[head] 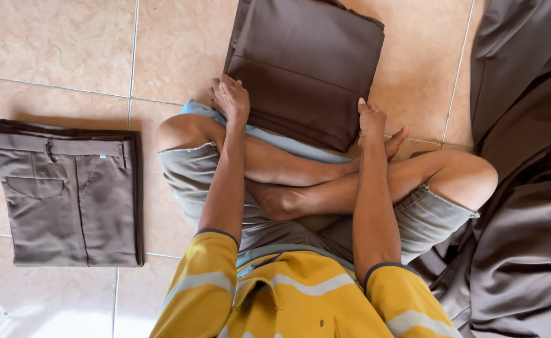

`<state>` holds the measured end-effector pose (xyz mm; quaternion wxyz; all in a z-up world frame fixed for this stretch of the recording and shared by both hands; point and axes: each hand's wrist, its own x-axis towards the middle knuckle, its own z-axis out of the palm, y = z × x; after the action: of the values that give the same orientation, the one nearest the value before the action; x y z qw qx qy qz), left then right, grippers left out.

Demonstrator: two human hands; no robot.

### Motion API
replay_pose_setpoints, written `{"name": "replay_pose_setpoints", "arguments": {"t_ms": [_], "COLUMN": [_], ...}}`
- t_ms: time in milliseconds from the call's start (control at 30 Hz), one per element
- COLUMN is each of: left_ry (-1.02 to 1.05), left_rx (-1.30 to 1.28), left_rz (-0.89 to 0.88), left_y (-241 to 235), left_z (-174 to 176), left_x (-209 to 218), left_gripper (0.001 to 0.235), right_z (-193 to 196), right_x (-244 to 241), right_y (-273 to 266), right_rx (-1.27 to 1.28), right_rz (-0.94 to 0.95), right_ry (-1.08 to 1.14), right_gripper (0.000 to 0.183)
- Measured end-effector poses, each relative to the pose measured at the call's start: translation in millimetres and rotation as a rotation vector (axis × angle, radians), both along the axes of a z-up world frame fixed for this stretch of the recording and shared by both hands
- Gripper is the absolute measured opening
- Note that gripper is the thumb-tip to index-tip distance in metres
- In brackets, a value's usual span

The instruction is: The person sits on a tiled floor and folds brown trousers by hand. They smooth the fabric, fold the legs together, fold the garment in half, and then fold it again into a compact rectangle. The folded trousers are placed on a stack to the left.

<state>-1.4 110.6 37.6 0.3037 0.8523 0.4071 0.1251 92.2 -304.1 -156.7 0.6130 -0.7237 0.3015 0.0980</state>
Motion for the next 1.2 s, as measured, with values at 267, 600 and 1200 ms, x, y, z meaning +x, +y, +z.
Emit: {"name": "replay_pose_setpoints", "arguments": {"t_ms": [267,600,1200], "left_ry": [0.047,0.002,-0.230], "left_rx": [0.117,-0.149,-0.301], "left_rz": [0.127,0.068,-0.582], "left_y": [18,41,33], "left_z": [-57,-13,233], "left_x": [17,22,126], "left_gripper": [0.042,0.095,0.010], "right_z": [127,115,285], "right_x": [-30,-17,-45], "right_y": [52,65,94], "right_rx": [-0.002,-0.482,-0.038], "right_rz": [-0.020,0.096,0.162], "right_ry": [0.078,0.079,0.197], "right_gripper": [0.067,0.034,0.080]}}
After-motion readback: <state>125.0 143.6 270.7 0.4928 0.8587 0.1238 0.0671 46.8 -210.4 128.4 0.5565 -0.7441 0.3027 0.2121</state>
